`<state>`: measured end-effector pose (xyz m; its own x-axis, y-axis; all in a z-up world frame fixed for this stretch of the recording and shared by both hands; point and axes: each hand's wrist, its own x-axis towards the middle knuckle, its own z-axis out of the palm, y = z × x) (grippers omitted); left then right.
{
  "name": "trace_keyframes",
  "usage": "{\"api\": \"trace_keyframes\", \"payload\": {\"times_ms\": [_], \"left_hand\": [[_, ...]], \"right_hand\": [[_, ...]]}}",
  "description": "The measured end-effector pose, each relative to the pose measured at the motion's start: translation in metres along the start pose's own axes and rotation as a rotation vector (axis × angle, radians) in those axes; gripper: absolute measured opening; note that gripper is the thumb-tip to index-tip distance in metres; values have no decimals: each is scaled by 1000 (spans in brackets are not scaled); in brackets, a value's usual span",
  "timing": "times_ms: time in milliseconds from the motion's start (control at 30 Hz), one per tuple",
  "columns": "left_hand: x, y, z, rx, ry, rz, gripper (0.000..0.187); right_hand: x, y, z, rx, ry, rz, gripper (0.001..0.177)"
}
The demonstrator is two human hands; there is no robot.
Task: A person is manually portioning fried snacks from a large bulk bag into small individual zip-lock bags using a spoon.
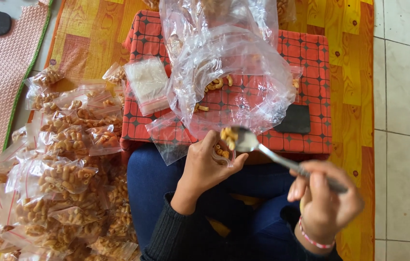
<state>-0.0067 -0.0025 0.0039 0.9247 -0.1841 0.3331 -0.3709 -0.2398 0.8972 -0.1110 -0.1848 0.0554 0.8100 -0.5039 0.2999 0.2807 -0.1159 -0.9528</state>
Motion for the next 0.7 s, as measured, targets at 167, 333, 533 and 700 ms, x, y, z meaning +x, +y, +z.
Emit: {"api": "trace_keyframes", "payload": {"times_ms": [167,333,533,700], "left_hand": [[-1,0,-4,-44,-8,-7,48],[-1,1,-1,-28,24,57,51],[-3,12,5,-338,-50,-14,73],[19,33,-13,-514,-221,-14,86]], "right_hand": [[-25,-17,-4,-448,-156,-312,12],[2,6,5,-471,-74,-379,14],[57,76,48,-410,-93,-512,9],[69,93,62,-711,-204,-717,5]]}}
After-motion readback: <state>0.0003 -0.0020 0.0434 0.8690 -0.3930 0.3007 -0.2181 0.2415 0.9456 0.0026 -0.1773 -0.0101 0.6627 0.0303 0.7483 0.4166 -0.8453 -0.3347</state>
